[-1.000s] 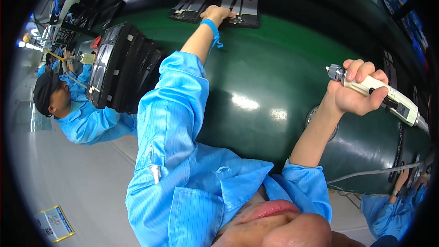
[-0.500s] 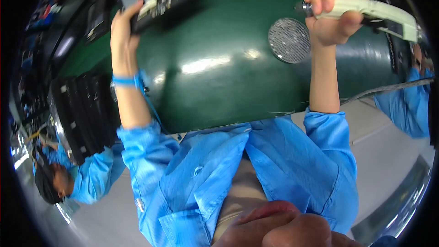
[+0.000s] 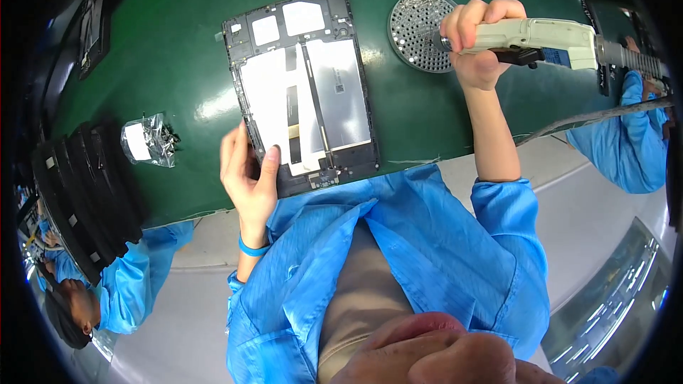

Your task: Assembling components of a tablet or screen housing using an electric screwdriver.

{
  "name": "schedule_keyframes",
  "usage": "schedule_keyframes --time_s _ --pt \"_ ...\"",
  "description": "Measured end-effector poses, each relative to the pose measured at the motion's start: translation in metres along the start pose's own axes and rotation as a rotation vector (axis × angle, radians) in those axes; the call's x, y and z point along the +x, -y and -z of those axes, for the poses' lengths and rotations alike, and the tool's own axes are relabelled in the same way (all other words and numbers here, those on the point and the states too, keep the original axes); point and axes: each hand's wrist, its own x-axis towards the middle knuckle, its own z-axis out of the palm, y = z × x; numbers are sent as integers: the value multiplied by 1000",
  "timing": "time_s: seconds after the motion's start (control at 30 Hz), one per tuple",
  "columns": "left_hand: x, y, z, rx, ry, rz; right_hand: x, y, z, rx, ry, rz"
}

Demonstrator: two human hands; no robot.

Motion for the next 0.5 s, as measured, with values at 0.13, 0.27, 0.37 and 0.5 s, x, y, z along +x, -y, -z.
schedule_keyframes --time_s 0.13,0.27,0.37,0.5 --pt "15 8 3 278 -196 -334 0 0 1 -15 -32 13" --pt "19 12 4 213 -173 -218 -1 0 -2 -42 -48 3" --pt "21 10 3 275 -136 -251 0 -1 -2 -91 -75 13" --pt "21 12 5 261 -144 -255 1 -2 -1 -75 -52 1"
